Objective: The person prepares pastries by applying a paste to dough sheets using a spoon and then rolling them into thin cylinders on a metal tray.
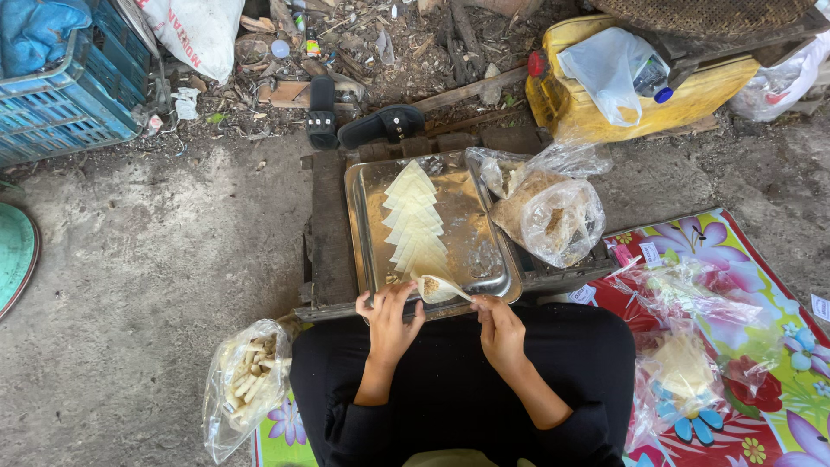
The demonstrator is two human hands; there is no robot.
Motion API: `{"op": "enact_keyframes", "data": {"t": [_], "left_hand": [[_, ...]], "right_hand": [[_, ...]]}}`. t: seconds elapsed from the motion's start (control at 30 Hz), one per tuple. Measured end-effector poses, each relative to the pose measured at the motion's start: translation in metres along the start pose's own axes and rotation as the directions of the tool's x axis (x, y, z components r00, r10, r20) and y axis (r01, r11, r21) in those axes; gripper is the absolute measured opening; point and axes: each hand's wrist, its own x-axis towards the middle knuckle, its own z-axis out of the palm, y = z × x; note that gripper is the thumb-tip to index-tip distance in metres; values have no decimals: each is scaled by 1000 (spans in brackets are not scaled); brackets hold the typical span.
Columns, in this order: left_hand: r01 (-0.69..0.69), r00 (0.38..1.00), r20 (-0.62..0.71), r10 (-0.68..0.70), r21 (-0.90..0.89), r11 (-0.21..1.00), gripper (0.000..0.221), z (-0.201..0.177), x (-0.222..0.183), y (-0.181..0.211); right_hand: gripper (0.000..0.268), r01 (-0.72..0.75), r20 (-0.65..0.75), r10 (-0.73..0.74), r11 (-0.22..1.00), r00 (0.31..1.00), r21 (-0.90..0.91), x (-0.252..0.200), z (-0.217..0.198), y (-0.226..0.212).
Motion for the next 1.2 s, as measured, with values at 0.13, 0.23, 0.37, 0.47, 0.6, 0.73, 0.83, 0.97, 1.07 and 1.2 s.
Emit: {"op": "enact_keyframes", "data": {"t": [0.13,0.23,0.37,0.47,0.6,0.73,0.83,0.97,1.07,1.2], "left_hand": [[-19,1000,14,19,19,1000,44,-1,0,1],[-50,998,26,50,26,998,41,-4,3,2],[-90,996,30,89,59,994,35,-7,7,6],[-95,995,32,93,66,993,32,-9,8,6],[-96,995,29,94,60,994,30,-7,8,6],[-89,996,36,87,63,994,28,-7,7,7],[-80,996,41,77,66,995,26,-6,6,7],[-70,997,46,67,55,996,24,-4,5,6],[-67,997,42,65,47,997,23,-4,5,5],[-69,997,39,67,38,997,24,-3,5,5]], "right_hand": [[14,-194,-66,206,969,976,156,-2,2,1],[17,-464,8,523,748,852,475,6,-3,10],[16,-411,-122,638,618,761,671,26,-39,37],[17,-245,-443,426,879,789,408,42,-76,61],[14,-337,-544,151,905,825,-260,62,-98,77],[9,-278,-331,33,625,943,-730,80,-91,65],[20,-80,-212,-188,539,959,-838,89,-91,48],[34,-66,-226,-208,581,952,-811,85,-84,29],[17,-71,-96,31,896,995,-438,55,-67,7],[32,68,252,17,944,968,-322,17,-16,-28]]}}
